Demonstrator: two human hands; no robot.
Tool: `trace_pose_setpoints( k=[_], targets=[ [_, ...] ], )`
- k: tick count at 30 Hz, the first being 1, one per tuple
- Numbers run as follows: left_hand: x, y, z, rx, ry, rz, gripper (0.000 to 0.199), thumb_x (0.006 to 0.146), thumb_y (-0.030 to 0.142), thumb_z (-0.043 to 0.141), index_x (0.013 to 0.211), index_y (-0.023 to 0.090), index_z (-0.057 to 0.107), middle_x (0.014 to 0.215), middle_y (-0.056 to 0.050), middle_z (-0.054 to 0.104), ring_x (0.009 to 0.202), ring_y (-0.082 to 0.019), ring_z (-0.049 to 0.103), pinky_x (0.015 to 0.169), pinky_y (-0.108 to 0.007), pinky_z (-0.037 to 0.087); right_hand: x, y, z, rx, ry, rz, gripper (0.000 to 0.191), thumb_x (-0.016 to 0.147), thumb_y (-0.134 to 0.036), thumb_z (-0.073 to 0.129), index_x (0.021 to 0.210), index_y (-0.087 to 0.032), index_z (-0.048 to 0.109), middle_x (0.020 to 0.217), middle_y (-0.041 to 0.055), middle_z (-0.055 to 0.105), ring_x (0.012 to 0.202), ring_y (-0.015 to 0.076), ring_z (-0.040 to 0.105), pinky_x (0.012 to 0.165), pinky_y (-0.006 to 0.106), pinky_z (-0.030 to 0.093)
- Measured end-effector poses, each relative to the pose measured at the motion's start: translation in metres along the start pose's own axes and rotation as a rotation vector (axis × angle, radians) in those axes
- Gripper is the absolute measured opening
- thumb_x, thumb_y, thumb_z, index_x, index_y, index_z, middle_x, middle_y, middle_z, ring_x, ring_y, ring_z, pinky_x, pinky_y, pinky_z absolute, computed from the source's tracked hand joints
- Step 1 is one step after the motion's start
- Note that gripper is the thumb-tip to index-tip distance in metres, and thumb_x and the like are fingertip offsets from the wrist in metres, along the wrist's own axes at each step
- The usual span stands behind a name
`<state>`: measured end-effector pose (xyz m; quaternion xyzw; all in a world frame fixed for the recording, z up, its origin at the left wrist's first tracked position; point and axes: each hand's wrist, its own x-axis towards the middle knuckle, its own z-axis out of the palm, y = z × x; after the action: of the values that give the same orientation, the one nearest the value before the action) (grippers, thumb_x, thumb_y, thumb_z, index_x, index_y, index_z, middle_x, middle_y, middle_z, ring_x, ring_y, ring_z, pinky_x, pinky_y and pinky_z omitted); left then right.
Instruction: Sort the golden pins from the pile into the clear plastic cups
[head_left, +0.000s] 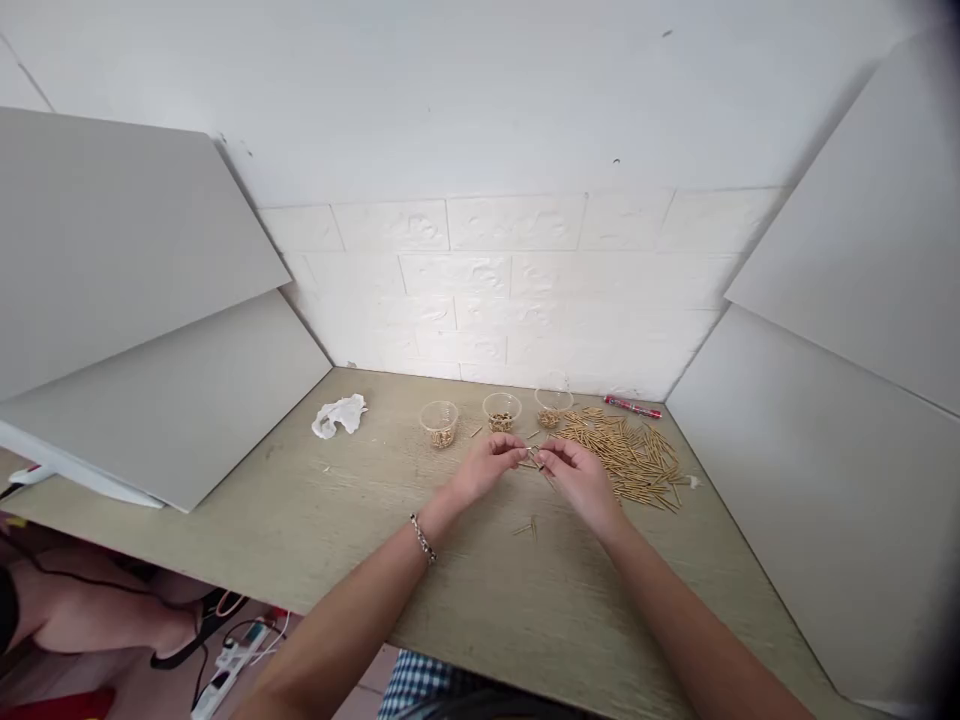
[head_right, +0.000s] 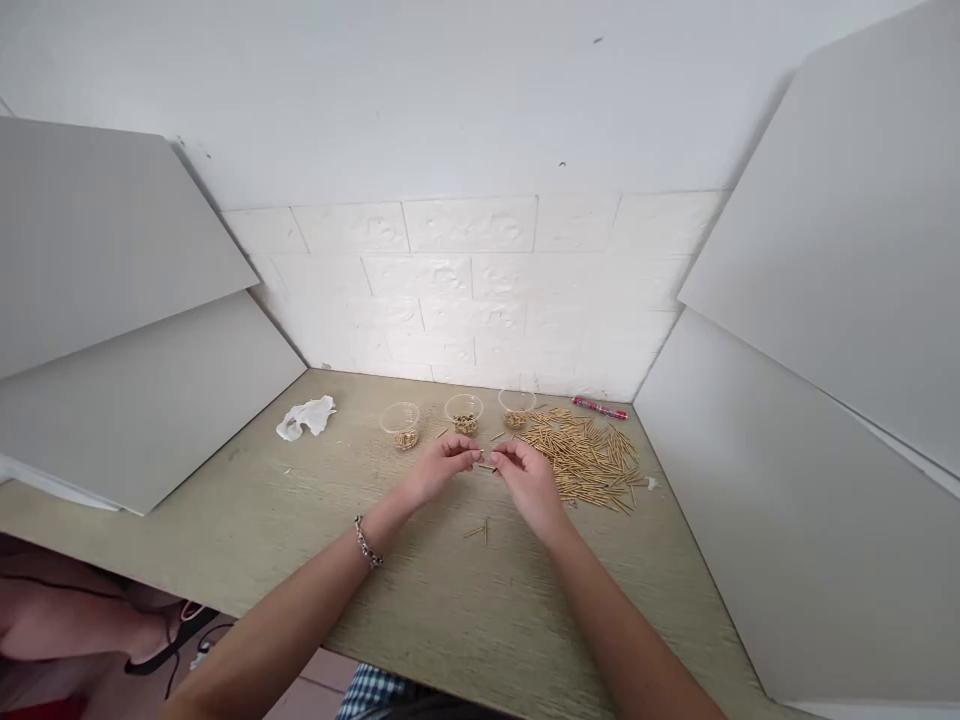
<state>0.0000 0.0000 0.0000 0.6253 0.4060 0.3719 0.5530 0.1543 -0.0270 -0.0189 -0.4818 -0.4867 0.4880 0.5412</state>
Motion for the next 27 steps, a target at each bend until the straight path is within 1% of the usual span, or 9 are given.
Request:
trace_pose_setpoints(
  k=[3,6,9,11,15,22,27],
  targets=[
    [-0.0006,-0.0002,0.0002,0.058,0.018,0.037,0.021,0.067,0.034,0.062,0.072,0.013,0.062,0.068,-0.001,0.059,0.065,-0.012,0.05,0.063,-0.024,0.038,-0.0015,-0.0004,0.0006,-0.066,0.007,-0.034,0.026,0.066,-0.041,0.063,0.076,-0.018,0.061,0.074,0.0035,0.062,0.068,0.0169,0.056,0.067,0.031,0.044],
    [-0.0008,-0.0012,0.0005,0.117,0.023,0.075,0.02,0.069,0.033,0.062,0.073,0.014,0.065,0.072,-0.002,0.063,0.069,-0.014,0.053,0.065,-0.025,0.04,-0.0038,-0.0017,0.0016,-0.2,0.023,-0.072,0.024,0.069,-0.039,0.059,0.078,-0.018,0.061,0.073,0.0032,0.062,0.066,0.0167,0.054,0.066,0.031,0.043],
    [-0.0007,-0.0027,0.0005,0.157,0.023,0.089,0.019,0.07,0.033,0.061,0.074,0.015,0.066,0.074,-0.003,0.065,0.07,-0.014,0.054,0.066,-0.026,0.041,-0.0054,-0.0025,0.0023,-0.317,0.035,-0.102,0.02,0.071,-0.036,0.056,0.077,-0.018,0.061,0.072,0.0028,0.062,0.067,0.0171,0.054,0.066,0.031,0.042],
    [-0.0005,-0.0036,0.0004,0.162,0.029,0.087,0.019,0.07,0.032,0.061,0.074,0.015,0.066,0.076,-0.003,0.065,0.071,-0.015,0.055,0.067,-0.027,0.042,-0.0058,-0.0028,0.0026,-0.349,0.039,-0.118,0.019,0.071,-0.036,0.055,0.076,-0.019,0.061,0.072,0.0027,0.062,0.067,0.0175,0.055,0.067,0.032,0.042],
    [-0.0006,-0.0036,0.0007,0.107,0.045,0.074,0.018,0.069,0.031,0.061,0.075,0.015,0.066,0.077,-0.003,0.065,0.071,-0.014,0.054,0.068,-0.026,0.041,-0.0066,-0.0054,0.0033,-0.361,0.042,-0.124,0.019,0.07,-0.036,0.054,0.076,-0.019,0.062,0.072,0.0029,0.063,0.066,0.018,0.055,0.066,0.032,0.042],
    [0.0,-0.0025,0.0017,-0.024,0.061,0.005,0.018,0.067,0.031,0.061,0.074,0.014,0.062,0.068,0.0,0.058,0.065,-0.011,0.049,0.065,-0.025,0.038,-0.0068,-0.0056,0.0034,-0.357,0.053,-0.095,0.019,0.071,-0.037,0.053,0.075,-0.019,0.059,0.071,0.0026,0.062,0.065,0.0176,0.054,0.064,0.03,0.04],
    [0.0006,-0.0024,0.0032,-0.093,0.028,-0.02,0.022,0.066,0.034,0.062,0.073,0.014,0.06,0.068,0.001,0.055,0.064,-0.01,0.046,0.063,-0.024,0.036,-0.0059,-0.0012,0.0031,-0.365,0.047,-0.12,0.018,0.072,-0.035,0.052,0.077,-0.019,0.059,0.07,0.0024,0.061,0.064,0.017,0.053,0.064,0.03,0.04]
  ],
)
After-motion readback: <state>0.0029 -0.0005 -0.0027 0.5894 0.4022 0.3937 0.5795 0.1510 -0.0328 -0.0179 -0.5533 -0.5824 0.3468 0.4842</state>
